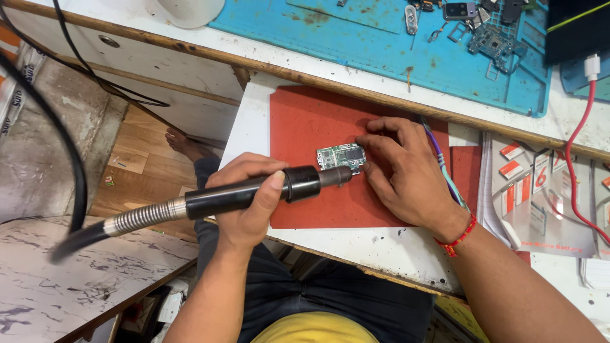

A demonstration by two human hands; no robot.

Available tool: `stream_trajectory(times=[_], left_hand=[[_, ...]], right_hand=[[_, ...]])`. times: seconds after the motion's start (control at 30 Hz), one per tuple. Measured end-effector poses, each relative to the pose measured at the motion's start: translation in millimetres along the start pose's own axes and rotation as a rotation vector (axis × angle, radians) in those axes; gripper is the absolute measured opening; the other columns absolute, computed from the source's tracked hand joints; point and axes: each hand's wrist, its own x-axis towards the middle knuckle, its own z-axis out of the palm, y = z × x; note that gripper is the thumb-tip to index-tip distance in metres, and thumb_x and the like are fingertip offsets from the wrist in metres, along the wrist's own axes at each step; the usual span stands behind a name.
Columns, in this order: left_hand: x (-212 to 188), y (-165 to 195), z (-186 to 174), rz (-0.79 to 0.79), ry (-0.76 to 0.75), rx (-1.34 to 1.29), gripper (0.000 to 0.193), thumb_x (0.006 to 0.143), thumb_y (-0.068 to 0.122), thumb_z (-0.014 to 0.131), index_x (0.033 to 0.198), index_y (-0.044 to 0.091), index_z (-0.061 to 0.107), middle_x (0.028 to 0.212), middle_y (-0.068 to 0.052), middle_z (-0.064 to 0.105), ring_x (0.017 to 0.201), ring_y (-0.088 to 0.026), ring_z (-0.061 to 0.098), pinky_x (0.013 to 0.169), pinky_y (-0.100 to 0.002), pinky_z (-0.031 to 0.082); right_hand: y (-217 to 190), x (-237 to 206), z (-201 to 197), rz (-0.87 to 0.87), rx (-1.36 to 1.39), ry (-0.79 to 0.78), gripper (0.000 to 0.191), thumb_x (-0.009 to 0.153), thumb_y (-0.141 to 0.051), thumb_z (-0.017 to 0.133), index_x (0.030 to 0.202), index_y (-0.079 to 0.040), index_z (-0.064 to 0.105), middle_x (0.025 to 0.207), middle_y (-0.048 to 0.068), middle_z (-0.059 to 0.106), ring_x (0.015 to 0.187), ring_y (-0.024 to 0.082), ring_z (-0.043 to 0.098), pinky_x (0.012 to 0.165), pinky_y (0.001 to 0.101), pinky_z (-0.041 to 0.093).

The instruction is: The person uses a small brush to clean a circuit board, then uses a hot air gun to apply heat to the board's surface. The person holds the board steady with one hand while operating the hot air gun with the other.

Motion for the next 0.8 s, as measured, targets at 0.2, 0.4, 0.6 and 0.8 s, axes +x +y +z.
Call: stream_trajectory(times=[0.2, 0.4, 0.6, 0.8], left_hand=[[1.0, -2.6, 0.5, -0.024, 0.038, 0.026, 0.029, 0.098, 0.032, 0.072, 0.098, 0.003, 0.073, 0.096, -0.006, 0.072, 0.085, -0.015, 0.068, 0.081, -0.029, 0.056], [4.2, 5.8, 0.8, -0.064, 0.074, -0.04, 0.033, 0.1, 0.034, 0.071, 0.102, 0.002, 0.073, 0.1, -0.008, 0.073, 0.092, -0.016, 0.07, 0.087, -0.03, 0.057], [3.9, 6.7, 1.1, -0.083, 0.079, 0.008, 0.031, 0.098, 0.033, 0.07, 0.097, 0.001, 0.073, 0.094, -0.008, 0.073, 0.083, -0.015, 0.069, 0.079, -0.029, 0.056], [3.5, 5.0, 2.2, 0.027, 0.031, 0.002, 0.028, 0.101, 0.03, 0.071, 0.101, 0.002, 0.073, 0.101, -0.008, 0.073, 0.094, -0.017, 0.071, 0.09, -0.031, 0.057]], right_hand=[[0.1, -0.7, -0.1, 0.002, 0.004, 0.001, 0.039, 0.082, -0.007, 0.072, 0.121, -0.003, 0.069, 0.134, 0.016, 0.057, 0.125, 0.036, 0.054, 0.106, 0.0459, 0.045], [0.1, -0.2, 0.7, 0.007, -0.008, 0.005, 0.039, 0.083, -0.007, 0.071, 0.121, -0.004, 0.069, 0.134, 0.015, 0.057, 0.124, 0.035, 0.054, 0.106, 0.0458, 0.045], [0.1, -0.6, 1.1, -0.004, -0.004, 0.004, 0.039, 0.082, -0.006, 0.071, 0.121, -0.004, 0.069, 0.133, 0.016, 0.057, 0.124, 0.036, 0.054, 0.106, 0.0461, 0.045], [0.6, -0.5, 1.2, -0.011, -0.006, 0.004, 0.04, 0.082, -0.006, 0.071, 0.122, -0.003, 0.069, 0.133, 0.016, 0.057, 0.124, 0.036, 0.054, 0.106, 0.0462, 0.045]])
